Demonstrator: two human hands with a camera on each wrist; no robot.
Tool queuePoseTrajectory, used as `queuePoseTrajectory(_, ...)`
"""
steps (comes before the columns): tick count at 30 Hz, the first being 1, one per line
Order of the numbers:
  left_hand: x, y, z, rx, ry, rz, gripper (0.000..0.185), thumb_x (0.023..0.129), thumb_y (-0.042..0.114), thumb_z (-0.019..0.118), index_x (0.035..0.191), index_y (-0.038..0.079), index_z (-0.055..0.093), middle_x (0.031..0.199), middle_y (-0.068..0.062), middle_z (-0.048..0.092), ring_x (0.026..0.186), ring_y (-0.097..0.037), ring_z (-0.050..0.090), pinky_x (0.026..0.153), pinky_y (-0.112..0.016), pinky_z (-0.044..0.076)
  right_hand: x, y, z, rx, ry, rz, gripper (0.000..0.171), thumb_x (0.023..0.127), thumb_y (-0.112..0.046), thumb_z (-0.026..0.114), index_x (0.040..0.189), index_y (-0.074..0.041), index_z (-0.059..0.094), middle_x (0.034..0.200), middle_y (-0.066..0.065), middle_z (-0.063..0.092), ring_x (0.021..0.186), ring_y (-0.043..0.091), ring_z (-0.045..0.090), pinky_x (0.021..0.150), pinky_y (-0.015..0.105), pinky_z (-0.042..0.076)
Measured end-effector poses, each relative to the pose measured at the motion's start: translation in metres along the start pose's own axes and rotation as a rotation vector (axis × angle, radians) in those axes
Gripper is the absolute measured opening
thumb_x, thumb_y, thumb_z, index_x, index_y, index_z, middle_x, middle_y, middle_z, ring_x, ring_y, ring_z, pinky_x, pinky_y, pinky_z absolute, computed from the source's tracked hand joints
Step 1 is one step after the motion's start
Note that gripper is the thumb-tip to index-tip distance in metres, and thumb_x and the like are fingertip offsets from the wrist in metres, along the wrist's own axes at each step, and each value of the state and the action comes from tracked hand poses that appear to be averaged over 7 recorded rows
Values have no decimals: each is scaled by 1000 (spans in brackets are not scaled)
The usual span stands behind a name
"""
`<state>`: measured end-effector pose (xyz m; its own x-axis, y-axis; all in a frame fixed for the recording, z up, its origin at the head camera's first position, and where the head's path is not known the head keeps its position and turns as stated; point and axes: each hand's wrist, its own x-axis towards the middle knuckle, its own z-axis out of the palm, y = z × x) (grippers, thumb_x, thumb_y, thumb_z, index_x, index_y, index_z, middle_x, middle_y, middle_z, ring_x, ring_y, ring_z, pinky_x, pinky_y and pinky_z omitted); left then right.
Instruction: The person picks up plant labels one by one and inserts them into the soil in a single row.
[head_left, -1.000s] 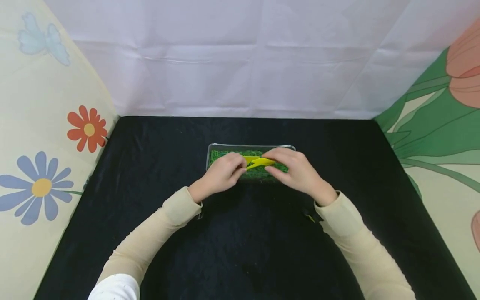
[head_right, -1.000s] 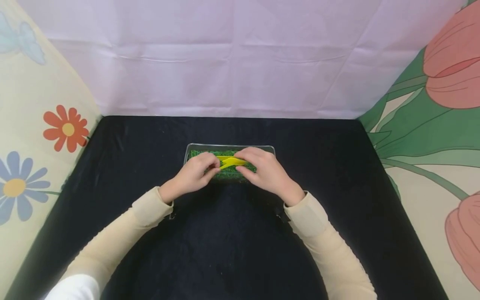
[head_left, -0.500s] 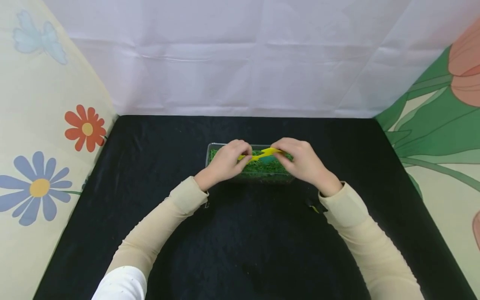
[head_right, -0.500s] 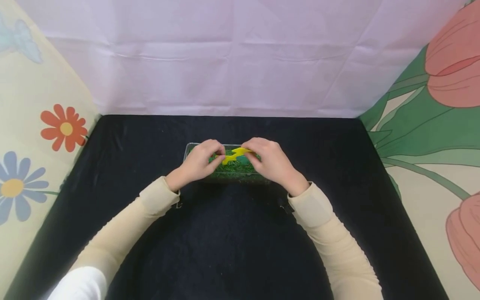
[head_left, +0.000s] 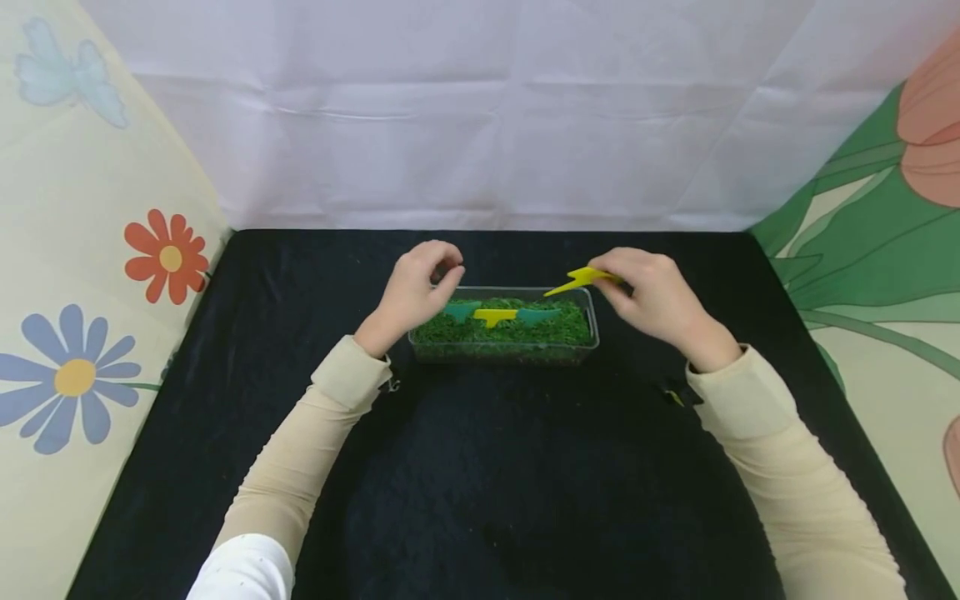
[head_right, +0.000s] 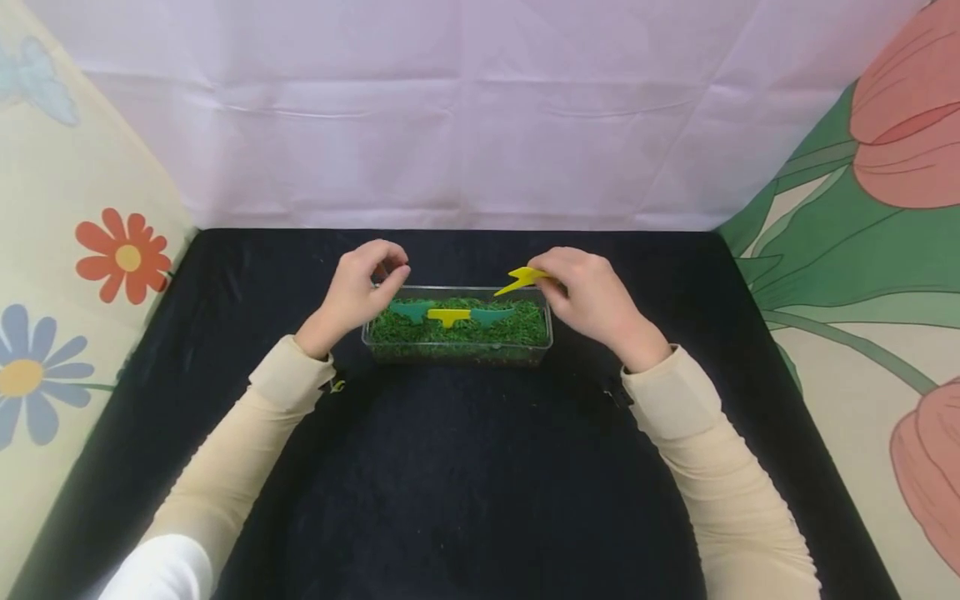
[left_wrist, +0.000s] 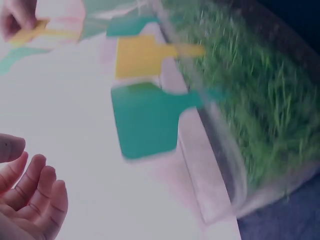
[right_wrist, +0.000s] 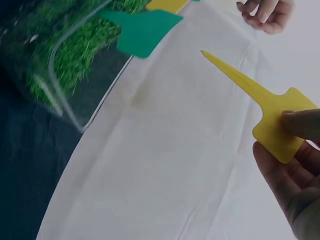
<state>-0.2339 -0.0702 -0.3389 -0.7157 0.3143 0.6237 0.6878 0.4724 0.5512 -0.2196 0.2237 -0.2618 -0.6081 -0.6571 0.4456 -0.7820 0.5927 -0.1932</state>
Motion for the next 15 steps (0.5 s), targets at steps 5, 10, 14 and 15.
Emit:
queuePoseTrajectory(5,-1,-15,-13,-19,87,-27,6,86,1,57,89,-3,60,81,-14,59,69,-23,55,59,-37,46,-1,6,-5,-37,-18,12,21,73,11,68,92,5,65,87,17,64,72,29,59,62,42,49)
queuePoseTrajectory(10,-6,-30,-20,-17,142,-65,6,86,0,57,89,-4,60,80,-16,60,67,-24,55,59,-38,46,-4,14,0,-59,-90,87,19,76,11,64,94,5,65,88,18,64,74,30,60,65,43,49)
queuePoseTrajectory(14,-9,-41,-24,1,183,-111,6,85,1,58,86,-4,60,78,-17,60,66,-25,55,58,-36,45,-9,22,9,-59,-171,137,20,78,9,62,97,4,65,90,19,64,75,30,60,66,44,49)
queuePoseTrajectory(15,-10,-43,-25,5,195,-129,5,84,0,58,85,-4,60,77,-17,60,65,-25,55,58,-36,45,-11,24,12,-52,-186,140,20,78,9,62,97,4,65,91,19,64,75,30,60,65,43,49)
